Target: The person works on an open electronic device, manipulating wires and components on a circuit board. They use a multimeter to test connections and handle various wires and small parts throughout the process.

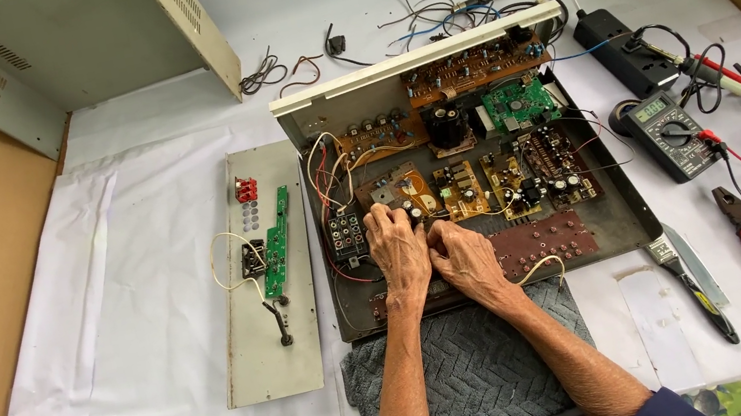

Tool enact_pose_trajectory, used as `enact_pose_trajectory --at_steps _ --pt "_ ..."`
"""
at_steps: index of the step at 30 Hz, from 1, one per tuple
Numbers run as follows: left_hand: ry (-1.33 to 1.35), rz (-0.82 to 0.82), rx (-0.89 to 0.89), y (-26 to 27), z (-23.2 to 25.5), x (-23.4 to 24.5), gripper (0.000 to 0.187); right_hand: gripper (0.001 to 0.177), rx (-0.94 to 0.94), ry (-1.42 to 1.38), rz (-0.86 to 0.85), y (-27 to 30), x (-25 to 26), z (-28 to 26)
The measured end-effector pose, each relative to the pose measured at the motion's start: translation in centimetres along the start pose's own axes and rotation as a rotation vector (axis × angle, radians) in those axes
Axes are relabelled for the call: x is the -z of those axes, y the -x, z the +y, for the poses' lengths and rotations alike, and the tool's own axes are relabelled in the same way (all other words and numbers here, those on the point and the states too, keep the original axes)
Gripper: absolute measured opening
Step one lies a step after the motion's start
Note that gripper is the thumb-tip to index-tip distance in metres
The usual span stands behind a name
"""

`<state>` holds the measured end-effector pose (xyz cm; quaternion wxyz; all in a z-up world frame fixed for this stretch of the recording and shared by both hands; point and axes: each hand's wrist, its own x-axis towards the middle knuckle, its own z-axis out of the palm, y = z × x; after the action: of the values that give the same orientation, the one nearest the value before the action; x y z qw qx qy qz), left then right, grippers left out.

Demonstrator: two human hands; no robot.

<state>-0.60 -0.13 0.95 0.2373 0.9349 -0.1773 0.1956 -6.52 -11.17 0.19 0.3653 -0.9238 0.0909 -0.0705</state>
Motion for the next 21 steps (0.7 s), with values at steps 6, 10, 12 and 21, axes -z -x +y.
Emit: enact_pose_trajectory --at_steps 6,10,12,21 --pt "0.015 -0.011 0.007 0.12 0.32 0.60 0.032 0.010 0.010 0.001 0.001 0.17 0.08 -0.02" --pt "0.021 -0.019 0.013 0.05 0.30 0.53 0.030 0.010 0.018 -0.003 0.006 0.29 0.15 -0.09" --pt "0.020 -0.028 0.009 -0.01 0.01 0.24 0.031 0.011 0.011 0.011 0.014 0.09 -0.05 0.02" --pt "0.022 -0.018 0.010 0.22 0.33 0.77 0.030 0.010 0.016 0.009 0.008 0.19 -0.27 0.22"
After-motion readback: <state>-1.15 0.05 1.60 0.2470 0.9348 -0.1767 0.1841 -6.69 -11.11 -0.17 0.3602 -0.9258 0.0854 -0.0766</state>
